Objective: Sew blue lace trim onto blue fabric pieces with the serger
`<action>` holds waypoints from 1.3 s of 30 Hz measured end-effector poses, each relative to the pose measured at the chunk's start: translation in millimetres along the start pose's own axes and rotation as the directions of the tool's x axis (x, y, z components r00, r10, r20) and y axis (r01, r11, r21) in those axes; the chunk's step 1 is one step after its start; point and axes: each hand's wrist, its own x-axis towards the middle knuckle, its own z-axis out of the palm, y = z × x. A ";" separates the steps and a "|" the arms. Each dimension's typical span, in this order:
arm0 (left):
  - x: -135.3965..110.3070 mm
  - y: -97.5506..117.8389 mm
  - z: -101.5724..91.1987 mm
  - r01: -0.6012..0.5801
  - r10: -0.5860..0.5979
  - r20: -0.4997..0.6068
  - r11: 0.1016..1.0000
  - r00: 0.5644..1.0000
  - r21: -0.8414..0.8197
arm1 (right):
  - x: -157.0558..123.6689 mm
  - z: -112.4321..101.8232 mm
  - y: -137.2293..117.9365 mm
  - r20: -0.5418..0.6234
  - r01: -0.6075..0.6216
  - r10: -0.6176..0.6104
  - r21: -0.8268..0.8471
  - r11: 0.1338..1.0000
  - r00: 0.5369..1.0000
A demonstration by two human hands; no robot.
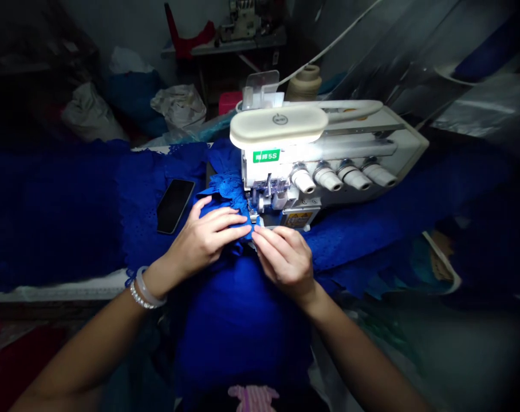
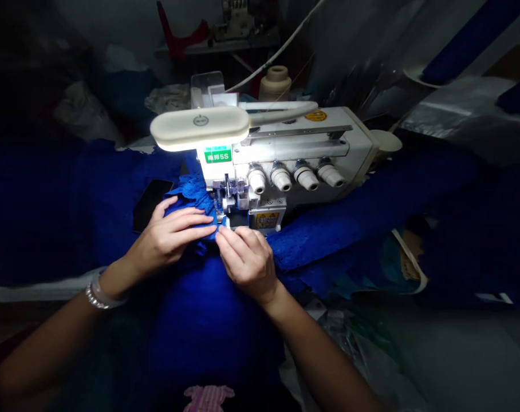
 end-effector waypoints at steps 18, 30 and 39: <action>-61.9 41.6 -15.1 0.581 -0.568 0.144 0.748 0.811 -0.321 | 14.9 -14.2 -58.7 0.876 -0.671 0.342 0.481 -0.563 0.341; -105.1 29.2 -56.2 0.701 -0.851 0.466 -0.179 0.241 -0.690 | -30.7 -63.2 -47.0 0.955 -0.858 0.284 0.215 -0.467 0.085; -110.3 24.9 -69.7 0.825 -0.643 0.607 0.071 0.468 -0.561 | -41.2 -65.8 -60.3 0.930 -0.824 0.364 0.174 -0.539 -0.042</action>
